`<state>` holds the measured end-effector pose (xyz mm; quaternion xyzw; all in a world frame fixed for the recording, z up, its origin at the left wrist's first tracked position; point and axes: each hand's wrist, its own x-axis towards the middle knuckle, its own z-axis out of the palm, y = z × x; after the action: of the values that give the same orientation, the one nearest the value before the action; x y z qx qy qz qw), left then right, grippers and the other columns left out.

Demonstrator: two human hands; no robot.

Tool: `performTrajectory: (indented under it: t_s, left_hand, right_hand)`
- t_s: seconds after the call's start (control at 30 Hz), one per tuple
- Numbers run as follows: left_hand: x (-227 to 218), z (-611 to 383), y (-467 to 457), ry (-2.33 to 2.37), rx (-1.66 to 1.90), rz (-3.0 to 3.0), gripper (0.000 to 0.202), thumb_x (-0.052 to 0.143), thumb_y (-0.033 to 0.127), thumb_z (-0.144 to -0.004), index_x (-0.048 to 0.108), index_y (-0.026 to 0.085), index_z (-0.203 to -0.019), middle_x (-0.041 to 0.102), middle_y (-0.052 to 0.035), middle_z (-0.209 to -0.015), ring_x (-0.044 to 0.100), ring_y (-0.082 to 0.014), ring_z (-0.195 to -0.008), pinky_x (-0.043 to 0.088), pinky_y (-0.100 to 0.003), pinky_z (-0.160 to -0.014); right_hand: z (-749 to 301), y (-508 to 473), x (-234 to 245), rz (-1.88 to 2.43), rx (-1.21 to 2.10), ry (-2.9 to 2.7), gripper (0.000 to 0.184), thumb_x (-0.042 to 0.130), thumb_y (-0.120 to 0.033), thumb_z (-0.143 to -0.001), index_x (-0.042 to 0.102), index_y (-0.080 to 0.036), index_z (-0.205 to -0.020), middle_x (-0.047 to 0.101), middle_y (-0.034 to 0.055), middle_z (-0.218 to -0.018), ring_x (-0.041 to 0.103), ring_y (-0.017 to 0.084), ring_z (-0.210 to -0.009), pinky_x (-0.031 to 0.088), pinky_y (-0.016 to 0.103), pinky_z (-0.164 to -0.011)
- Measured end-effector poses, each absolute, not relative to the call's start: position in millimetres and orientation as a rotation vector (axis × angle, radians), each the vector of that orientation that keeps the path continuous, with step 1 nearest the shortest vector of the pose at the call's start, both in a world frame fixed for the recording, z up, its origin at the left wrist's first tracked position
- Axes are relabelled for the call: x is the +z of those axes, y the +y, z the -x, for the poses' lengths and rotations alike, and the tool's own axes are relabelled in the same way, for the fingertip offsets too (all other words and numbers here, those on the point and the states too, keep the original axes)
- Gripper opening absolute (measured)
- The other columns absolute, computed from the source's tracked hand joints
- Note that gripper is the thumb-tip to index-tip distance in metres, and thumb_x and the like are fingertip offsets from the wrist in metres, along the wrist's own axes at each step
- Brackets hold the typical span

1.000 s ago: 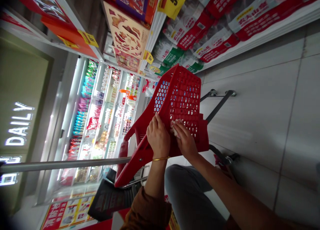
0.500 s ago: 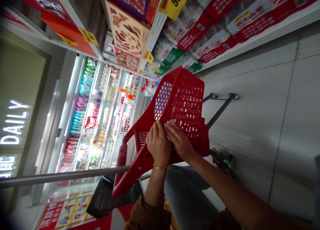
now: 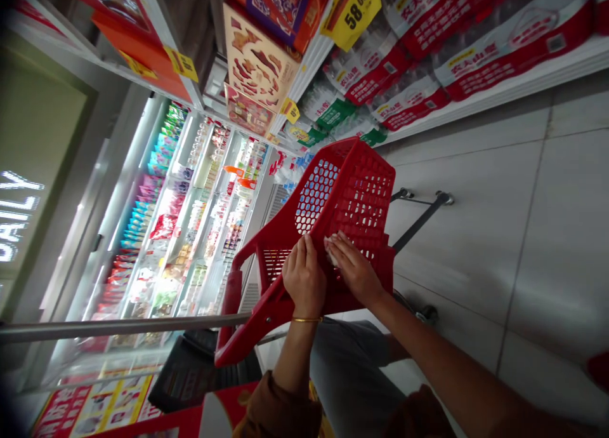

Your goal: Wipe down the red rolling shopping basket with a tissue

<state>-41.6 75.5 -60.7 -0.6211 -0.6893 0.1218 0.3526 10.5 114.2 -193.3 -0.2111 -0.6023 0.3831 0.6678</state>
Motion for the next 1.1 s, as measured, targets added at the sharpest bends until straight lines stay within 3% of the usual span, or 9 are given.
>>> performTrajectory:
  t_s: [0.33,0.73,1.1]
  left_hand:
    - [-65,41,69,-1.779,0.163,1.625,0.037,0.041,0.019,-0.094,0.056,0.012,-0.127,0.064,-0.0137,-0.125,0.059,-0.0227,-0.115,0.046,-0.037,-0.098]
    - [-64,40,65,-1.785,0.081,1.655,0.038,0.039,0.017,-0.095,0.054,0.013,-0.13,0.064,-0.0126,-0.125,0.058,-0.0209,-0.115,0.046,-0.035,-0.097]
    - [-67,47,63,-1.724,0.025,1.69,0.04,0.039,0.01,-0.092,0.055,0.01,-0.128,0.065,-0.0134,-0.122,0.06,-0.02,-0.113,0.047,-0.034,-0.096]
  right_hand:
    - [-13,144,-152,0.352,0.776,-1.389,0.04,0.039,-0.023,-0.098,0.046,-0.024,-0.138,0.052,0.007,-0.139,0.031,0.021,-0.141,0.031,0.052,-0.116]
    - [-25,167,-152,0.395,0.632,-1.669,0.035,0.036,-0.024,-0.099,0.058,-0.023,-0.125,0.061,0.0075,-0.127,0.04,0.022,-0.135,0.029,0.053,-0.115]
    - [-38,193,-154,0.487,0.585,-1.728,0.038,0.036,-0.015,-0.093,0.058,-0.02,-0.123,0.059,0.0105,-0.128,0.038,0.026,-0.136,0.029,0.056,-0.112]
